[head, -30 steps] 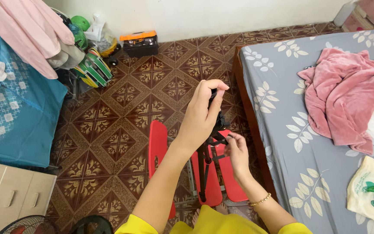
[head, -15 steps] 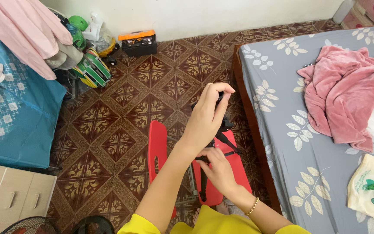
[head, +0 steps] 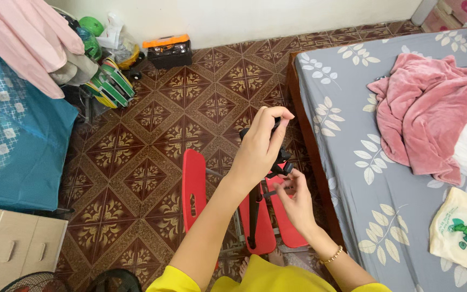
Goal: The person assembles a small black tripod on a red step stool. They extend the legs, adjust the central hub, and tighten the leg locks to secure the structure.
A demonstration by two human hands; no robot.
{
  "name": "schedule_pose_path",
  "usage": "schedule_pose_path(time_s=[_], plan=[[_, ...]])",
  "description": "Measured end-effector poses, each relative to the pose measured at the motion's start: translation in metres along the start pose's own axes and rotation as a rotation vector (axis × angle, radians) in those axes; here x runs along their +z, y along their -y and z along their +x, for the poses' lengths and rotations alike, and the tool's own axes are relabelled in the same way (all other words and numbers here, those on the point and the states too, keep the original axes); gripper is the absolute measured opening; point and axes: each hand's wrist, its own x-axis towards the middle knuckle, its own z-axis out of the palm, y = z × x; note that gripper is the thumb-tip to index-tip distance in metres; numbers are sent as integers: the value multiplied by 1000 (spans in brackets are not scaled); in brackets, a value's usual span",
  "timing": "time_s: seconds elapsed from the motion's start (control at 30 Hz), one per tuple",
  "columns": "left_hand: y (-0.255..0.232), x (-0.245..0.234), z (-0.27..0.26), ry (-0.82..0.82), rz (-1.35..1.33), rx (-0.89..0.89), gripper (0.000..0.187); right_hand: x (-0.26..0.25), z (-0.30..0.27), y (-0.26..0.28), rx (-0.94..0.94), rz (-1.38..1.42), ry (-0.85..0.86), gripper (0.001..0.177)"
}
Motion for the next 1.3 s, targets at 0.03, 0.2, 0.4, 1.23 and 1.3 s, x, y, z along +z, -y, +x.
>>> schedule_pose_path(time_s=[0.03,0.2,0.4,1.23,1.3], plan=[[0,1,1,2,-2,0,14,0,0,2,4,60,6,45],[-1,1,2,-3,27,25,14,1,8,28,96,108,-12,21],[-7,-10,-4,3,-19,-184,16,0,7,58,-59,-201,74,28],[2,-60,-65,-271,142,-203,13,-1,-19,54,-216,-345,380,30],[3,-65,-69,-300,194,-114,12,-3,-18,54,-134,-345,430,29]])
